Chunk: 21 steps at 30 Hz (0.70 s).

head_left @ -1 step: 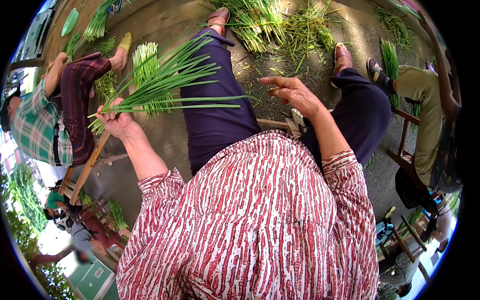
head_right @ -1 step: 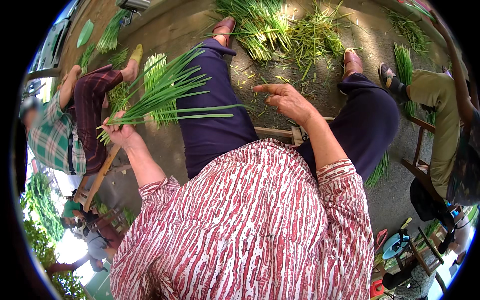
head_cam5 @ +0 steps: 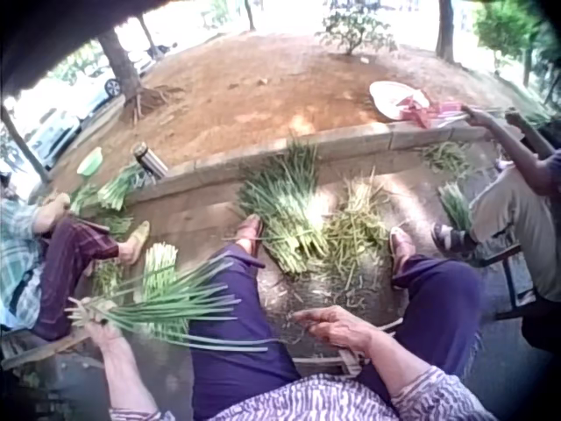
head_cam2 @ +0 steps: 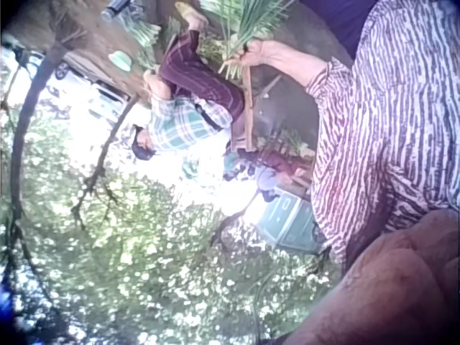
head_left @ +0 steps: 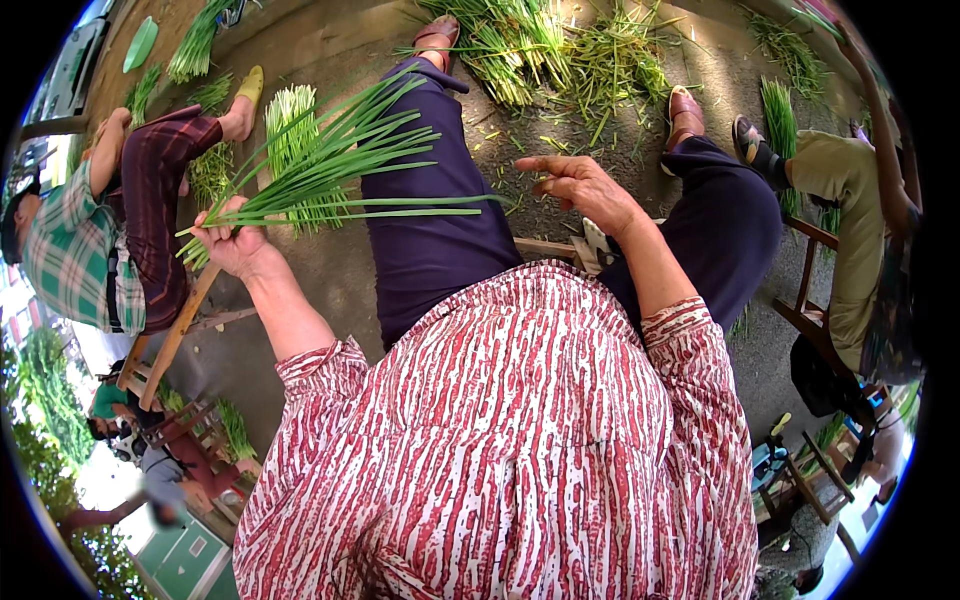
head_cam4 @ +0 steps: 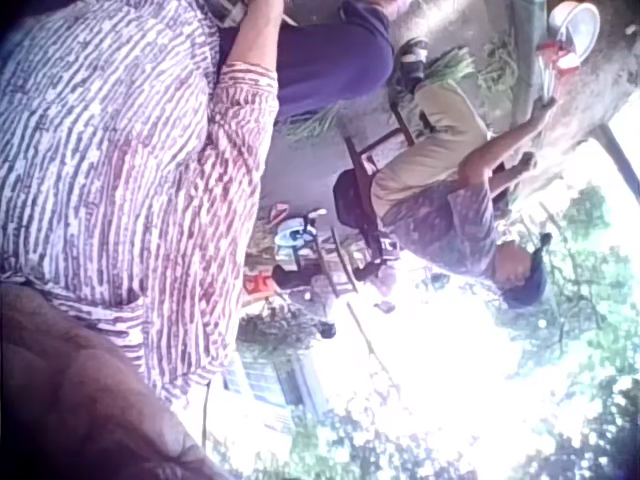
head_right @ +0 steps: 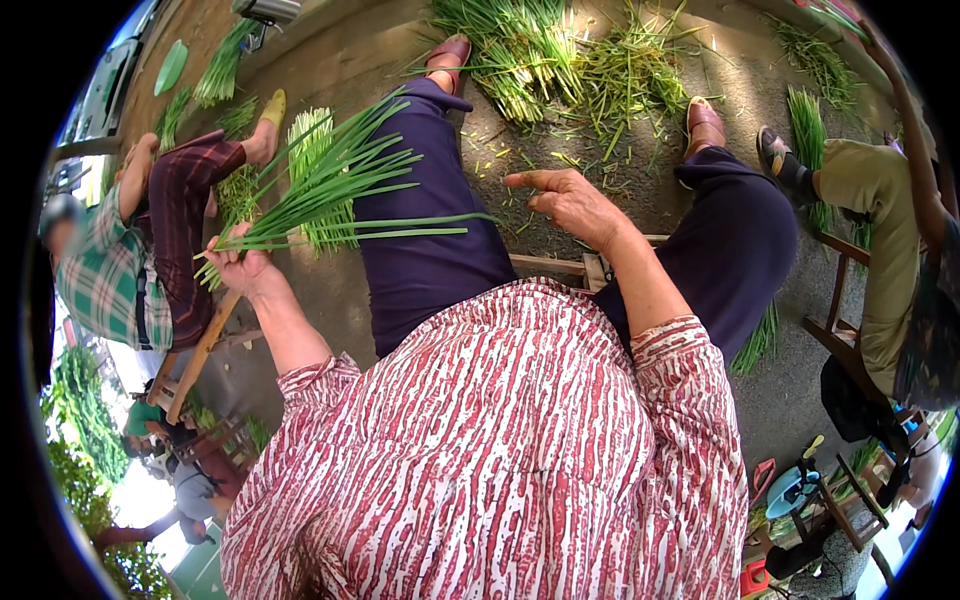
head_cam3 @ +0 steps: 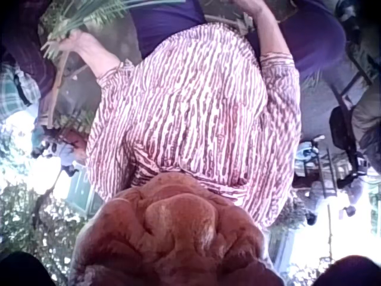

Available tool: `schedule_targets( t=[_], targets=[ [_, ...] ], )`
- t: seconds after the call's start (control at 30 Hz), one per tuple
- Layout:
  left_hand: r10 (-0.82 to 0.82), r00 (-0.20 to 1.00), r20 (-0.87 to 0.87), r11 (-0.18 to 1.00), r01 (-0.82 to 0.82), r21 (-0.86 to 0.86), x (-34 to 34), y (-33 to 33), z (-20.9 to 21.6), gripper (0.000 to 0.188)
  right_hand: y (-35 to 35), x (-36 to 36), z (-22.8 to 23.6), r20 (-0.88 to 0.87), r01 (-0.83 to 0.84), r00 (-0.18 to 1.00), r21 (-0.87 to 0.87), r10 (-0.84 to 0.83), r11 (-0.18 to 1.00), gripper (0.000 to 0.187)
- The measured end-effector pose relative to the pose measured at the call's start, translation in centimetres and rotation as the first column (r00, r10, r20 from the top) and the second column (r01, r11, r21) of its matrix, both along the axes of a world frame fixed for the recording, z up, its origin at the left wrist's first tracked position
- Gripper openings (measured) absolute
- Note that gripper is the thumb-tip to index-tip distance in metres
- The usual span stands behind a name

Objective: The person holds a bunch of green onion stalks by hand and peels off the dry or discolored outer layers from individual stalks, discarding the scraps onto the ground.

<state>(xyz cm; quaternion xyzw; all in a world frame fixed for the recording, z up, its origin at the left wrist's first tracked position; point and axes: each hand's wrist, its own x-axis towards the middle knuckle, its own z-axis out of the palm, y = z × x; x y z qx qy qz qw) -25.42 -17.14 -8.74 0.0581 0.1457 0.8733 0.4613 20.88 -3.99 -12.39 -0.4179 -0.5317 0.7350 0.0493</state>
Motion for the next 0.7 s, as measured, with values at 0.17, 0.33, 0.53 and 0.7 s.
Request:
schedule_targets(
  t=[0.17,0.33,0.53,0.7],
  targets=[
    [0.000,0.999,-0.040,1.000,0.000,0.002,-0.3,0.2,-0.5,0.019,-0.4,-0.9,-1.2,-0.039,-0.035,0.999,-0.025,0.034,0.999,0.043],
    [0.026,0.999,-0.026,1.000,-0.026,-0.014,0.0,0.3,-1.0,0.017,-1.1,-2.1,-1.6,-0.116,-0.001,0.993,-0.119,-0.013,0.993,0.035],
    [0.074,0.997,-0.031,0.997,-0.075,-0.029,1.1,0.2,-1.1,0.017,-1.6,-2.8,-0.8,-0.011,-0.021,1.000,-0.025,0.021,0.999,0.019],
    [0.075,0.997,-0.017,0.997,-0.076,-0.019,1.0,0.0,-1.0,0.017,-1.6,-2.5,-1.2,0.055,-0.001,0.998,0.082,-0.004,0.997,0.024]
  ],
)
